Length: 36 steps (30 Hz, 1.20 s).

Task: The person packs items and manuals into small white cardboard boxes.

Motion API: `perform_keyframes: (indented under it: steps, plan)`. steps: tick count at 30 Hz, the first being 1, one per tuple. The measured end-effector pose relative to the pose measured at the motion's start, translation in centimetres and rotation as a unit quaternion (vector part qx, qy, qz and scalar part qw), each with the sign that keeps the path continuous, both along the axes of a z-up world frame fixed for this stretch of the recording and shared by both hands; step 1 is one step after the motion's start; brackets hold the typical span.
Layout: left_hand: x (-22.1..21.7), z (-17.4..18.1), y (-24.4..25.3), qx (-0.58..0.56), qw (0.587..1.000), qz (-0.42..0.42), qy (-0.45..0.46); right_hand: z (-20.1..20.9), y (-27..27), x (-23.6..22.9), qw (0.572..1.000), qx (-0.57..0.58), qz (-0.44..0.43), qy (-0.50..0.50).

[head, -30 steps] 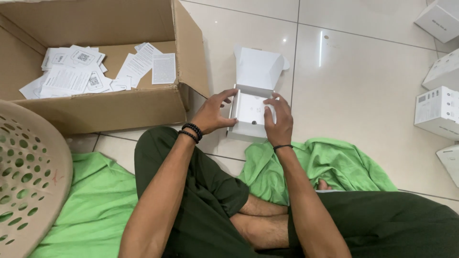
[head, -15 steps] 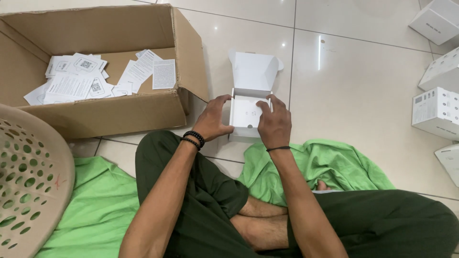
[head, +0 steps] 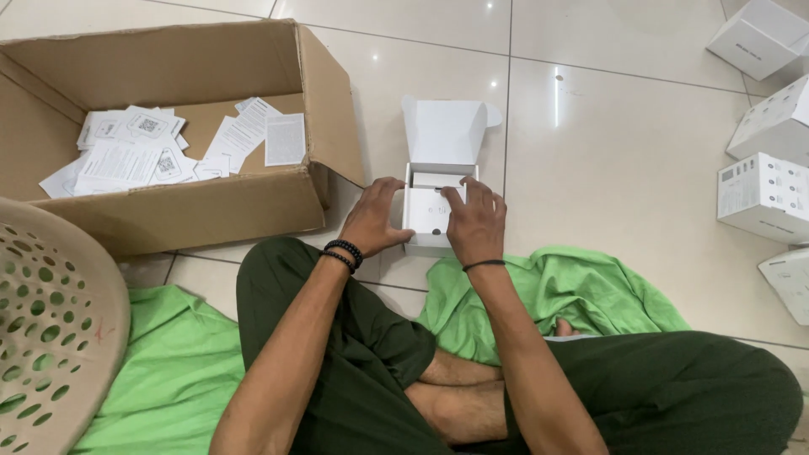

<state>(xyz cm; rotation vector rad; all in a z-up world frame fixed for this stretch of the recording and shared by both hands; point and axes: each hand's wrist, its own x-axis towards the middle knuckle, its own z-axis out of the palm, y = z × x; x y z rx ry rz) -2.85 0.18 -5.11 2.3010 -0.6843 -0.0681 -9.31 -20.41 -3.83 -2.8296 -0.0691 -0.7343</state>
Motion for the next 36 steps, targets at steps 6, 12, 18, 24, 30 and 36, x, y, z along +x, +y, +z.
perform_keyframes:
  steps: [6, 12, 18, 24, 30, 36]
  plan:
    - [-0.1, -0.7, -0.6, -0.002, 0.999, 0.007, 0.035, -4.0, -3.3, 1.3, 0.978, 0.178, 0.068, 0.083]
    - [-1.0, 0.2, -1.0, 0.053, 0.996, 0.040, -0.058, -2.4, -3.6, -0.3, 0.833, 0.517, 0.104, 0.166]
    - [-1.7, 4.5, -5.4, -0.017, 0.976, -0.115, -0.185, -5.4, -3.8, -2.2, 0.783, 0.584, 0.071, 0.201]
    - [0.4, 4.2, -9.6, 0.097, 0.985, -0.139, -0.044, -5.1, -4.1, -2.3, 0.798, 0.567, 0.080, 0.191]
    - [1.0, 2.9, -8.4, 0.147, 0.982, -0.115, 0.000, -6.6, -4.1, -1.9, 0.753, 0.607, 0.059, 0.247]
    - [-1.4, 3.1, -7.4, 0.172, 0.936, -0.056, -0.303, -5.1, -3.0, -2.4, 0.789, 0.569, 0.067, 0.222]
